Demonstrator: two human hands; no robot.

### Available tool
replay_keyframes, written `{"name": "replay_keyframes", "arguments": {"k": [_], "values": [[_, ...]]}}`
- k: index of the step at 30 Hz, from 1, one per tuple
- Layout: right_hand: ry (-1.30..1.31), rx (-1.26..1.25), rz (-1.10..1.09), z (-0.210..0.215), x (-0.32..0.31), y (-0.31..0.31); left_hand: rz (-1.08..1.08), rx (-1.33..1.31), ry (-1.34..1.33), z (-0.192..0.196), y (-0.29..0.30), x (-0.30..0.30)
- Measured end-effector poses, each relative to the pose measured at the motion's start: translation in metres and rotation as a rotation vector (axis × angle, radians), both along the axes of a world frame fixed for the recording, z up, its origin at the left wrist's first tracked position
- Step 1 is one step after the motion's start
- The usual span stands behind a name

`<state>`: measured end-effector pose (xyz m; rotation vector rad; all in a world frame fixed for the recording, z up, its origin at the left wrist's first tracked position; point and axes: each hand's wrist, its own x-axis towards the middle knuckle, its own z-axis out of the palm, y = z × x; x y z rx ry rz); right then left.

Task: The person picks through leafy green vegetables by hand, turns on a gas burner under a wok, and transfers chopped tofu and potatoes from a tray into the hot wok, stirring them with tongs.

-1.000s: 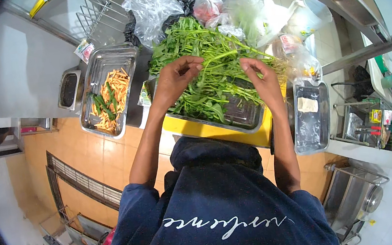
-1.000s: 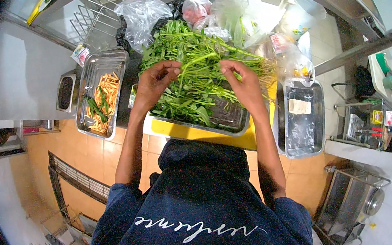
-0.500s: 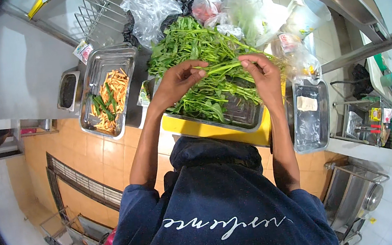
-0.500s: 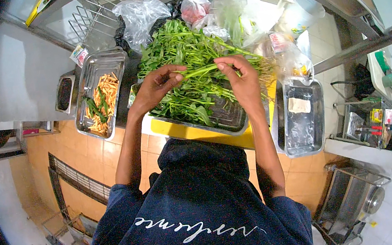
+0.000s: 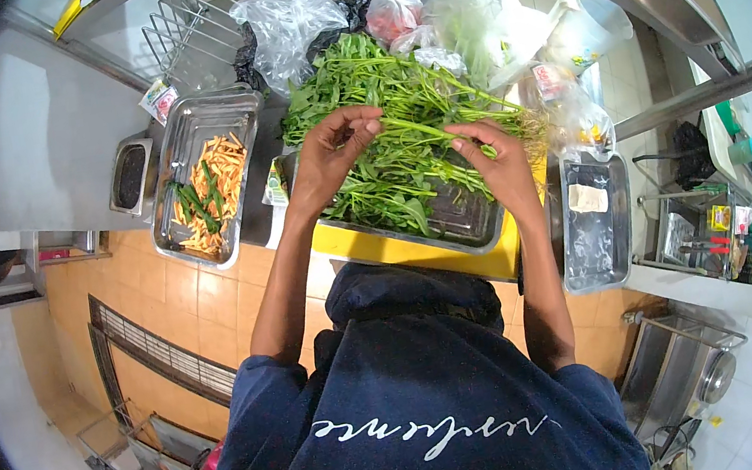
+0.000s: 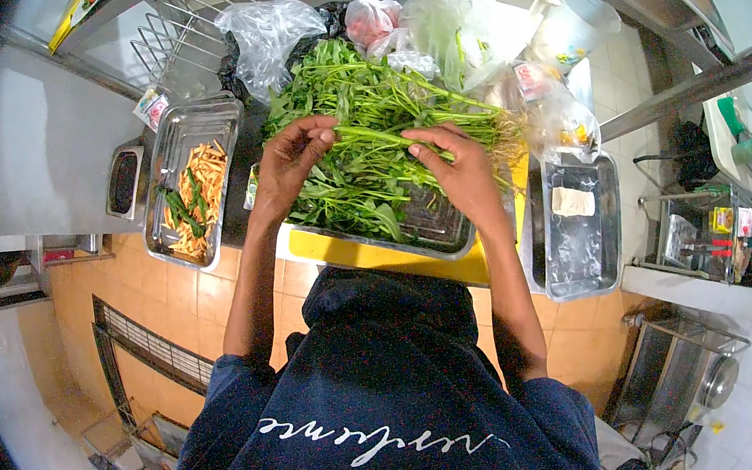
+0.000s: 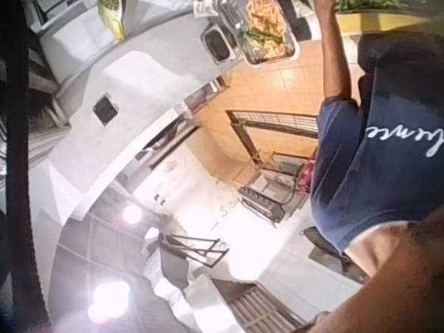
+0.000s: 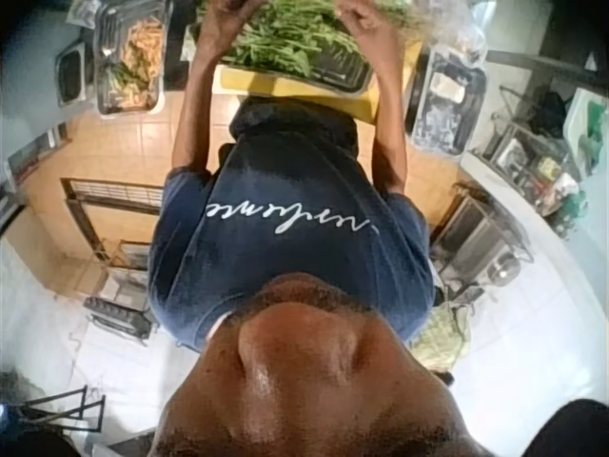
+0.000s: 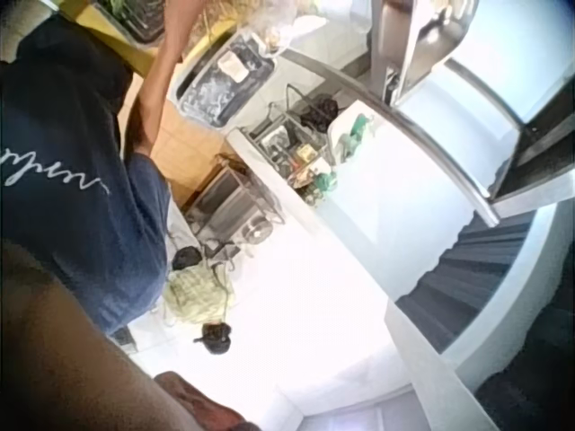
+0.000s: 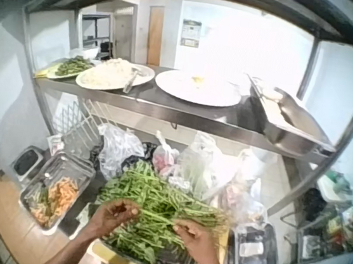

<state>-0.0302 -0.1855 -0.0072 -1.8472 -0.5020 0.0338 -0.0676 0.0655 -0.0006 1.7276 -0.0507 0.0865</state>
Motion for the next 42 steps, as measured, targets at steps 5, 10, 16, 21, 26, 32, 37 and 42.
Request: {"name": "replay_keyframes", "arguments": {"k": [5, 10, 16, 21, 26, 32, 37, 42], "values": [[0.11, 0.071, -0.025, -0.008, -0.002, 0.006, 0.03, -0.167, -0.023, 0.0, 0.002, -0.002], [0.214, 0.218, -0.027, -0.007, -0.002, 0.008, 0.029, -0.218, -0.001, 0.01, 0.003, -0.007], [0.196, 0.307, -0.046, -0.001, 0.001, 0.0, 0.033, -0.289, 0.104, 0.015, 0.01, -0.013], [0.169, 0.211, -0.039, 0.003, 0.0, -0.001, 0.104, -0.072, -0.047, 0.013, 0.012, -0.016], [0.118, 0.131, 0.013, 0.016, -0.001, 0.008, 0.198, 0.341, -0.285, 0.026, -0.002, -0.012], [0.281, 0.174, 0.094, 0.029, 0.0, 0.014, 0.018, 0.759, -0.443, 0.03, -0.036, -0.01], [0.273, 0.34, 0.118, 0.025, 0.006, 0.011, 0.113, 0.246, -0.144, 0.009, -0.04, -0.007], [-0.049, 0.158, 0.057, 0.01, 0.01, 0.02, 0.044, 0.113, -0.027, 0.002, -0.036, -0.004]]}}
